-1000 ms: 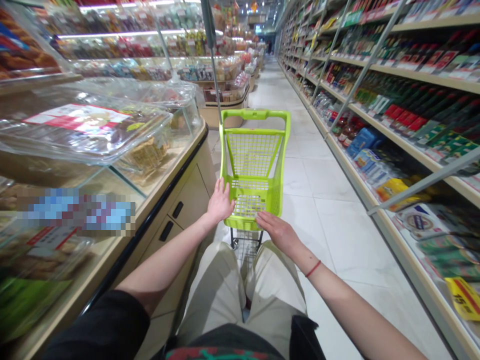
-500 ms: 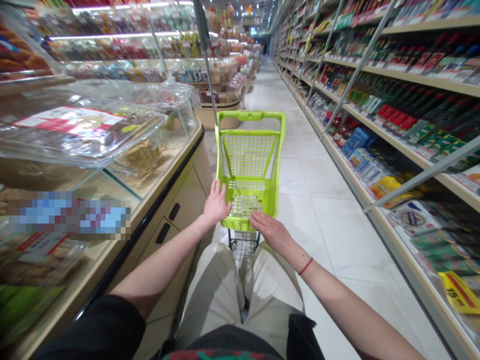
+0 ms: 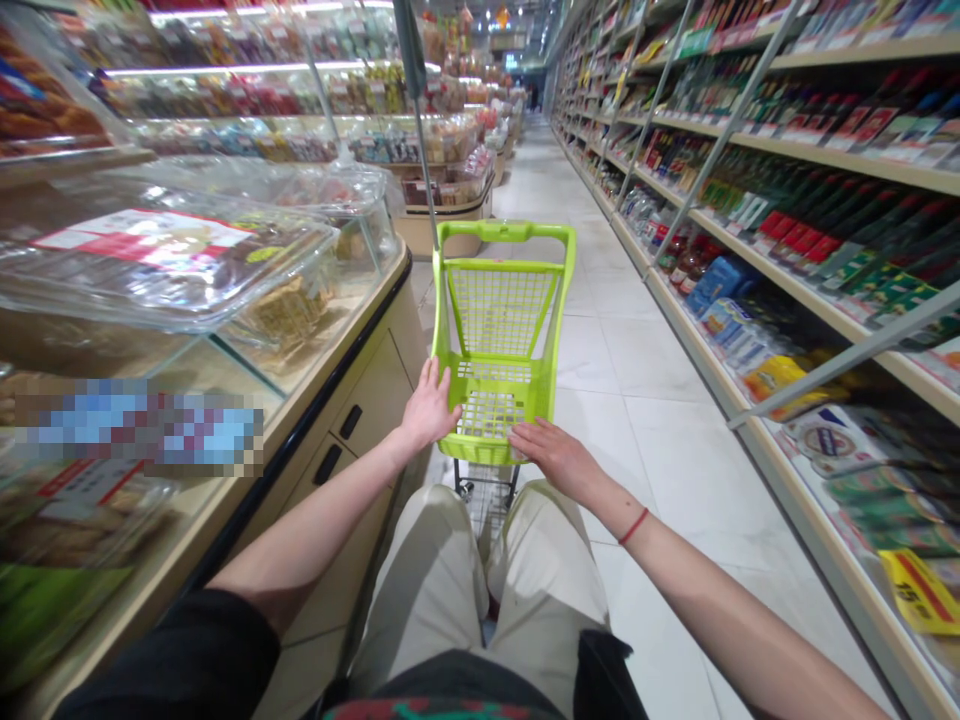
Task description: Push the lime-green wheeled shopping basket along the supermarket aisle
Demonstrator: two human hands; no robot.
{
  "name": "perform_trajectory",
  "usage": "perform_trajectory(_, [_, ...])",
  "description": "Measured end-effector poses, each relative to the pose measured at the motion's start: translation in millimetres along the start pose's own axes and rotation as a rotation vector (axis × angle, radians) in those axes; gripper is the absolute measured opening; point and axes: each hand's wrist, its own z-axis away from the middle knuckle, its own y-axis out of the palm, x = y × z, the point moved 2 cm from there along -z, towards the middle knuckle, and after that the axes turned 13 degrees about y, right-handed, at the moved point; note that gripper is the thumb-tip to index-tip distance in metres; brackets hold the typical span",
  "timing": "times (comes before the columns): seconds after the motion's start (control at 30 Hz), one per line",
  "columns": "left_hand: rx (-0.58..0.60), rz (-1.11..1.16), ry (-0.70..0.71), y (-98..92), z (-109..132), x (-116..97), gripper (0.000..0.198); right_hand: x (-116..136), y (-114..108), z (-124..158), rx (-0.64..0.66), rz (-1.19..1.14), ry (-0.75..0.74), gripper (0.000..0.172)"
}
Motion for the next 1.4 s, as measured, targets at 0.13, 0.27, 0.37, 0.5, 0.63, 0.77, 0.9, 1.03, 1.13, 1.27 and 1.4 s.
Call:
perform_trajectory(0.13, [0.01, -0.007, 0.016, 0.5, -1.1, 1.0, 0.086, -15.3, -11.1, 2.0, 0.051, -0.015, 0.007, 0.046])
perform_trajectory(0.27, [0.029, -0.01, 0.041, -0.9, -1.3, 2.7, 0.091, -22.0, -17.4, 0.2, 0.101, -0.009, 0.013, 0.043])
perform_trajectory(0.37, [0.046, -0.026, 0.068, -4.7, -2.8, 4.6, 0.093, -23.0, -21.4, -0.9, 0.113, 0.006, 0.008, 0.042])
perform_trajectory(0.5, [0.107, -0.032, 0.249, -9.5, -5.4, 4.4, 0.093, -14.6, -22.6, -4.6, 0.122, 0.013, -0.025, 0.043])
perform_trajectory(0.63, [0.004, -0.012, 0.234, -11.5, -2.3, 5.2, 0.083, 1.6, -16.9, -9.5, 0.137, 0.043, -0.025, 0.035])
perform_trajectory(0.77, [-0.122, -0.002, -0.054, -9.3, 1.7, 10.6, 0.08, 14.8, -12.0, -12.2, 0.085, 0.083, 0.009, 0.032])
perform_trajectory(0.9, [-0.062, 0.053, -0.118, -6.2, -0.8, 18.2, 0.076, 28.0, -8.4, -13.6, 0.03, 0.099, 0.042, 0.027])
perform_trajectory(1.03, [-0.11, 0.071, -0.09, -8.7, -6.2, 38.1, 0.067, 48.0, 1.0, -17.0, -0.043, 0.091, 0.063, 0.03])
perform_trajectory(1.13, [-0.239, 0.039, -0.112, -13.1, -9.4, 56.4, 0.058, 65.1, 14.3, -23.9, -0.098, 0.084, 0.102, 0.03])
perform_trajectory(1.27, [-0.388, 0.024, -0.09, -17.9, -8.6, 55.5, 0.055, 86.0, 34.9, -40.7, -0.158, 0.057, 0.114, 0.029])
perform_trajectory(1.4, [-0.457, 0.145, 0.052, -17.0, 3.2, 22.7, 0.05, 99.3, 49.1, -62.7, -0.099, 0.015, 0.091, 0.034])
